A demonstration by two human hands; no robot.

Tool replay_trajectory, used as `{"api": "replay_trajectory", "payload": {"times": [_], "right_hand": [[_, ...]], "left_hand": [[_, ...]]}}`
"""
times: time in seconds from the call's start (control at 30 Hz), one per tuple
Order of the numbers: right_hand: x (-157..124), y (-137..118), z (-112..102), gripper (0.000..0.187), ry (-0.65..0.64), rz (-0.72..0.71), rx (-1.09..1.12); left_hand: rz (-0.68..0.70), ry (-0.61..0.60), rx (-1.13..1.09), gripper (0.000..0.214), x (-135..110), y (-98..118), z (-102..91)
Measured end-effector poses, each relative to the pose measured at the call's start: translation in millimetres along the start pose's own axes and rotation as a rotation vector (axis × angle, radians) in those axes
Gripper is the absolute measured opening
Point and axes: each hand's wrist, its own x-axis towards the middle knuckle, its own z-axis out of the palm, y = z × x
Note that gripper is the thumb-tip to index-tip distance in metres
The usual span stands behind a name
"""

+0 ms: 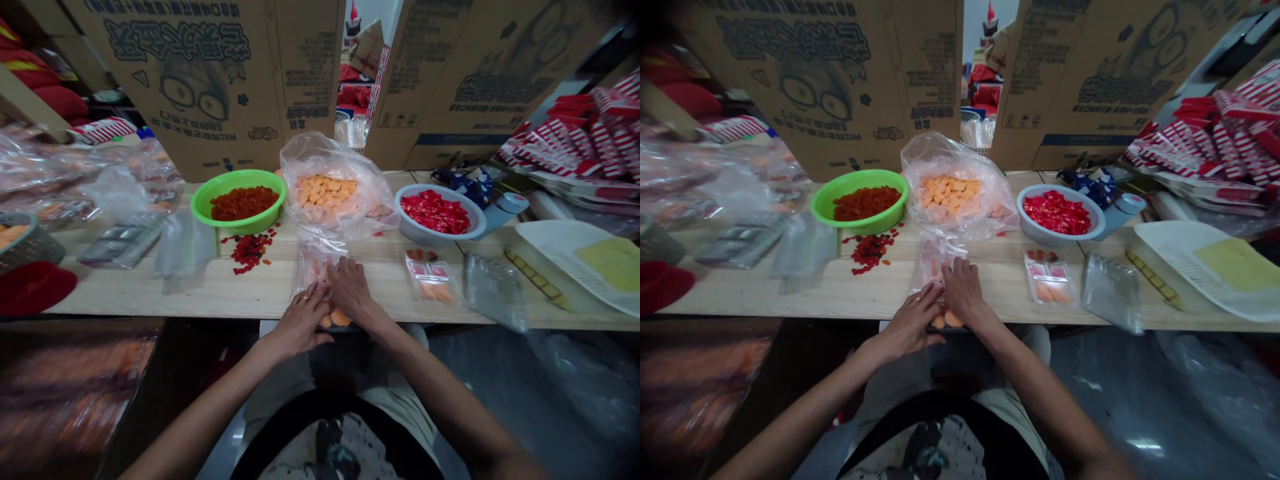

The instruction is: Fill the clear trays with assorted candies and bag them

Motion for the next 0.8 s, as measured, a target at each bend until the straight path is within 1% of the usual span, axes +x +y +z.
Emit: {"api": "replay_trajectory", "payload": {"times": [0.07, 0.13, 0.23, 0.3, 0.37, 0.47, 0.57, 0.63, 0.73, 0.8], "right_hand": [[6, 0, 3, 0.024, -0.036, -0.142, -0.018], [8, 2, 5, 0.023, -0.064, -0.256, 0.0], [6, 3, 0, 0.021, -0.091, -0.378, 0.067], [0, 2, -7, 0.02, -0.097, -0.442, 0.109], [-6, -2, -16, 0.02, -0.102, -0.479, 0.159], [-16, -11, -27, 0.023, -0.086, -0.517, 0.245], [-23, -21, -35, 0.025, -0.016, -0.569, 0.286], [-24, -26, -40, 0.022, 0.027, -0.58, 0.303], [-19, -28, -40, 0.02, 0.036, -0.546, 0.317], [-16, -28, -34, 0.022, -0.001, -0.484, 0.299]], "left_hand": [[-0.032, 0.099, -0.014, 0.064, 0, -1, 5.7], [-0.071, 0.251, -0.06, 0.059, 0, -3, 12.0], [-0.102, 0.508, -0.133, 0.054, 2, -5, 17.9], [-0.093, 0.616, -0.151, 0.056, 3, -6, 18.5], [-0.091, 0.643, -0.146, 0.054, 4, -5, 17.4], [-0.141, 0.646, -0.167, 0.04, 5, -6, 13.8], [-0.172, 0.685, -0.199, 0.021, 6, -10, 8.1], [-0.166, 0.707, -0.162, 0.012, 7, -13, 4.4], [-0.14, 0.705, -0.032, 0.015, 11, -17, 2.2], [-0.147, 0.644, 0.04, 0.019, 13, -19, 3.2]]}}
